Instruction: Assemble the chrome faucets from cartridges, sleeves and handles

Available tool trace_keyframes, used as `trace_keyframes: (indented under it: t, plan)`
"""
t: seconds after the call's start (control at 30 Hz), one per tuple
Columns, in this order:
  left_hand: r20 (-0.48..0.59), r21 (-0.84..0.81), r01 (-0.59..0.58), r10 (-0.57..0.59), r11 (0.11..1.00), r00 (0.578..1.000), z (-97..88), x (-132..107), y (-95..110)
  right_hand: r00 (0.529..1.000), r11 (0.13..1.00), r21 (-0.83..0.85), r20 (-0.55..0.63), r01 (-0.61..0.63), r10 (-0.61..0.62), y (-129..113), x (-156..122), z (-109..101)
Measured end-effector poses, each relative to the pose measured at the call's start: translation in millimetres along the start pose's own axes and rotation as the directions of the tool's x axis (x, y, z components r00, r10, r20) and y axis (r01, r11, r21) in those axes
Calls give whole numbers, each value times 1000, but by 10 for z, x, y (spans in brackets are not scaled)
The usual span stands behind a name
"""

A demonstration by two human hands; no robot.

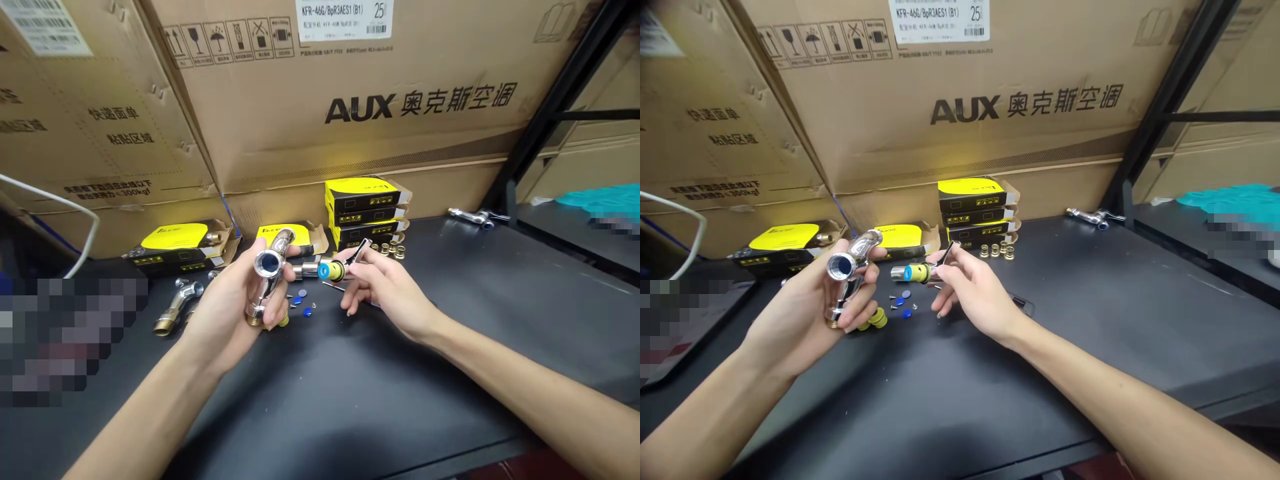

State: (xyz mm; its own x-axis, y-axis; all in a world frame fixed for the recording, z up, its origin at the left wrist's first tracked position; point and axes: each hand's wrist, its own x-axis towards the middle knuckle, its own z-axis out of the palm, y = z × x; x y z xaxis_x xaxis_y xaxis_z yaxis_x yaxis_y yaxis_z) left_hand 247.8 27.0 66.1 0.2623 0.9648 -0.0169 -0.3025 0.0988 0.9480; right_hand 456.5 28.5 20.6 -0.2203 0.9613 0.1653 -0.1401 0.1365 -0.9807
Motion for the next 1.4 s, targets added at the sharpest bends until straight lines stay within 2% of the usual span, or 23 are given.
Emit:
trace_keyframes:
  t: [0.07,0.17,0.23,0.3,0.37,0.4,0.47,0.5,0.6,0.73,0.87,1.0,1.1,1.17,1.27,1.4]
  plan:
    - [-31,42,-26,27,999,999,-2,-6,41,1000,1000,-29,-13,-12,11,6,7,1]
    - [-123,159,-122,142,980,982,-42,3,134,1000,996,-83,-21,-23,21,26,11,1]
    - [-183,279,-145,201,949,962,-96,52,194,999,994,-106,-24,-32,29,43,11,-2]
    - [-228,450,-121,245,885,942,-164,155,240,999,993,-112,-28,-41,38,56,10,-7]
    - [-227,678,-97,334,728,915,-229,312,272,999,992,-113,-32,-48,44,61,10,-13]
    - [-189,806,-69,366,588,911,-257,406,284,998,992,-117,-33,-51,47,61,10,-16]
    - [-98,969,-21,455,248,885,-302,613,297,998,991,-122,-37,-57,53,55,8,-19]
    - [-78,982,-12,465,187,882,-321,719,296,998,990,-122,-37,-63,59,49,6,-20]
    - [-12,994,-40,450,105,893,-383,1020,253,997,991,-114,-37,-77,74,33,2,-23]
    - [94,991,-123,396,48,913,-506,1287,117,997,990,-122,-28,-72,69,33,8,-49]
    - [152,985,-172,402,15,903,-544,1289,42,998,986,-155,-35,-62,57,61,26,-91]
    - [222,970,-244,410,3,885,-341,957,89,999,977,-211,-39,-31,23,76,21,-105]
    - [339,927,-371,285,64,897,-130,581,69,997,948,-316,-45,39,-56,57,-14,-78]
    - [444,883,-467,248,41,861,-39,363,-9,991,917,-385,-28,107,-127,36,-48,-43]
    - [510,847,-532,291,-7,809,-10,171,-157,978,859,-470,38,201,-207,12,-99,9]
    - [490,850,-526,334,19,805,-79,132,-217,964,801,-540,96,258,-246,-29,-115,-18]
